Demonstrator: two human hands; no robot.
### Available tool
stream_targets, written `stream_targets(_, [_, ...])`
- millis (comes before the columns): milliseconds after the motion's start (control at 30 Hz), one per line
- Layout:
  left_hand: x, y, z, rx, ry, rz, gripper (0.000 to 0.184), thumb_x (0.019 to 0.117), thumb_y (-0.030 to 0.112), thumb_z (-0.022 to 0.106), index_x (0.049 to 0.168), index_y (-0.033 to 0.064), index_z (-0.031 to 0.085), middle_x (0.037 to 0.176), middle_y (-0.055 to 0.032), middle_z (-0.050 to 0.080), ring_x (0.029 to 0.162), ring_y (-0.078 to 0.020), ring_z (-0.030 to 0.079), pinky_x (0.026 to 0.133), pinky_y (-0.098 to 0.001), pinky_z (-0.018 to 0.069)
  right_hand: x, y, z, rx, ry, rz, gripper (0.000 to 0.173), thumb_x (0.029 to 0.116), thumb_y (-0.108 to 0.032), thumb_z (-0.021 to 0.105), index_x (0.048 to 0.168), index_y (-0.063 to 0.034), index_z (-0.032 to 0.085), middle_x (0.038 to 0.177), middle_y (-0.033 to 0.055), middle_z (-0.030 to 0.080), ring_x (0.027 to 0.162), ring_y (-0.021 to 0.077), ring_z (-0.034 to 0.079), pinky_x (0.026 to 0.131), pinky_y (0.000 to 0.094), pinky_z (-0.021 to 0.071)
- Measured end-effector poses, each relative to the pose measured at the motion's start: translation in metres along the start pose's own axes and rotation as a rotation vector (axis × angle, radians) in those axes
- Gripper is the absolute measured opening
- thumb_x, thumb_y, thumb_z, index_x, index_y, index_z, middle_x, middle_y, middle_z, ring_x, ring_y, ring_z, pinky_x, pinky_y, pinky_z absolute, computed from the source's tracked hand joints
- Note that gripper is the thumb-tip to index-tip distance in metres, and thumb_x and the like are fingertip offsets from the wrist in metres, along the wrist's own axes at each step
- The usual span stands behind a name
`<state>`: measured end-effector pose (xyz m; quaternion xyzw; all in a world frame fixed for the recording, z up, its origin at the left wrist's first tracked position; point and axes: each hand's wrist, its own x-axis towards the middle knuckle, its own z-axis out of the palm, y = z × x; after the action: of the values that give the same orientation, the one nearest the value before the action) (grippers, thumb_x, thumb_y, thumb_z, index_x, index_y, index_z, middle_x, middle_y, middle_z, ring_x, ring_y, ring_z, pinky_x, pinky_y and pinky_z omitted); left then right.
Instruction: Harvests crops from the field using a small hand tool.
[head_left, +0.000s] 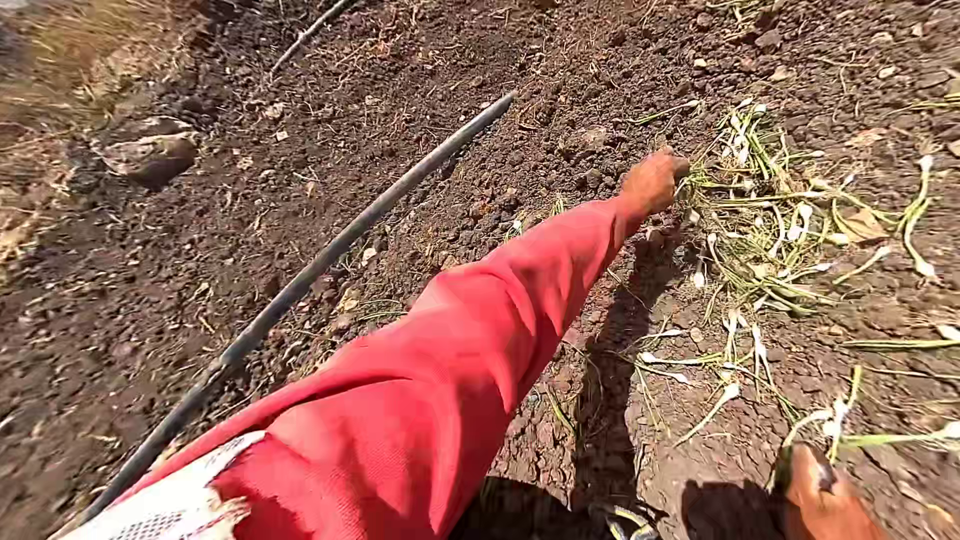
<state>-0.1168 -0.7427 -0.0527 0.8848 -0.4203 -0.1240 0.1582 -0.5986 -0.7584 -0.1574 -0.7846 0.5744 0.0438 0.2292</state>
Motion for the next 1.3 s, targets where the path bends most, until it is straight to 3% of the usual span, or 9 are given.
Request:
stream_targets(200, [-0.007, -0.075, -0.103, 0.035, 0.485, -0.563, 0.097, 0.0791, 0.027, 0.078, 0.164, 0.0199, 0.031, 0.160, -0.0200, 0.040, 0.143, -0.0406, 0.044, 0.111, -0.0576, 0.0444, -0.006, -0.015, -0.005, 0.028, 0.043, 0.008, 0.060, 0.1044, -0.053, 0.046, 0.115, 0.0005, 0.070, 0.090, 0.0274, 0.072, 0.087, 0.0475, 0.071, 0.074, 0.0666, 0.0534])
stream_targets(367, [-0.109, 0.005, 0.041, -0.006, -0.068, -0.153, 0.056, 0.0898, 0.040, 0.075, 0.135, 0.0096, 0.063, 0.121, -0.0190, 0.070, 0.114, -0.0383, 0.068, 0.095, -0.0618, 0.0549, -0.004, -0.020, -0.009, 0.029, 0.047, 0.011, 0.058, 0.1039, -0.052, 0.048, 0.113, -0.0003, 0.071, 0.088, 0.0260, 0.072, 0.085, 0.0458, 0.072, 0.074, 0.0660, 0.0535])
stream_targets(500, [-0.183, 0.042, 0.140, 0.031, -0.458, -0.052, 0.075, 0.0889, 0.049, 0.078, 0.148, 0.0117, 0.050, 0.140, -0.0180, 0.059, 0.115, -0.0374, 0.067, 0.090, -0.0586, 0.0586, -0.004, -0.025, -0.014, 0.035, 0.027, -0.016, 0.055, 0.1046, -0.050, 0.048, 0.115, -0.0003, 0.071, 0.091, 0.0270, 0.072, 0.089, 0.0473, 0.071, 0.077, 0.0668, 0.0527])
stream_targets(633, [-0.200, 0.033, 0.153, -0.030, -0.481, 0.106, 0.053, 0.1041, 0.027, 0.061, 0.154, 0.0145, 0.049, 0.137, -0.0158, 0.065, 0.125, -0.0359, 0.064, 0.103, -0.0565, 0.0531, -0.004, -0.028, -0.015, 0.029, 0.000, 0.011, 0.057, 0.1044, -0.051, 0.049, 0.113, 0.0009, 0.071, 0.092, 0.0275, 0.072, 0.091, 0.0476, 0.071, 0.079, 0.0671, 0.0524])
stream_targets(800, [-0.144, 0.042, 0.120, -0.241, -0.312, 0.167, 0.023, 0.0993, 0.011, 0.063, 0.119, 0.0069, 0.075, 0.113, -0.0162, 0.075, 0.108, -0.0337, 0.072, 0.100, -0.0576, 0.0535, -0.002, -0.033, -0.019, 0.009, -0.042, 0.051, 0.057, 0.1050, -0.052, 0.048, 0.110, 0.0001, 0.071, 0.092, 0.0268, 0.072, 0.092, 0.0472, 0.070, 0.079, 0.0663, 0.0521])
stream_targets(933, [-0.080, 0.100, 0.090, -0.060, -0.006, 0.103, 0.068, 0.0863, 0.014, 0.073, 0.150, 0.0317, 0.055, 0.147, -0.0097, 0.056, 0.135, -0.0353, 0.053, 0.101, -0.0578, 0.0513, -0.003, -0.033, -0.016, 0.008, -0.039, 0.068, 0.057, 0.1048, -0.052, 0.048, 0.111, -0.0007, 0.071, 0.092, 0.0263, 0.072, 0.092, 0.0469, 0.070, 0.079, 0.0663, 0.0522])
stream_targets(1067, [-0.106, 0.124, 0.149, 0.131, -0.438, 0.443, 0.089, 0.0823, 0.014, 0.081, 0.160, 0.0300, 0.041, 0.161, -0.0131, 0.044, 0.154, -0.0420, 0.028, 0.116, -0.0634, 0.0376, -0.001, -0.036, -0.018, -0.006, -0.039, 0.065, 0.057, 0.1044, -0.053, 0.048, 0.108, -0.0017, 0.071, 0.090, 0.0249, 0.072, 0.090, 0.0449, 0.071, 0.077, 0.0648, 0.0531])
stream_targets(1167, [-0.126, 0.111, 0.184, 0.175, -0.524, 0.560, 0.092, 0.0766, 0.017, 0.088, 0.157, 0.0250, 0.045, 0.153, -0.0160, 0.050, 0.140, -0.0435, 0.047, 0.104, -0.0622, 0.0481, -0.004, -0.035, -0.019, 0.000, -0.079, 0.092, 0.057, 0.1049, -0.054, 0.047, 0.107, -0.0010, 0.070, 0.091, 0.0257, 0.072, 0.091, 0.0455, 0.071, 0.078, 0.0653, 0.0526])
stream_targets(1300, [-0.114, 0.092, 0.171, 0.098, -0.605, 0.634, 0.038, 0.0944, 0.006, 0.066, 0.132, 0.0112, 0.067, 0.134, -0.0179, 0.064, 0.122, -0.0389, 0.063, 0.097, -0.0601, 0.0540, -0.003, -0.032, -0.018, 0.016, -0.076, 0.076, 0.060, 0.1046, -0.056, 0.046, 0.106, -0.0018, 0.071, 0.088, 0.0255, 0.072, 0.089, 0.0461, 0.071, 0.075, 0.0657, 0.0522])
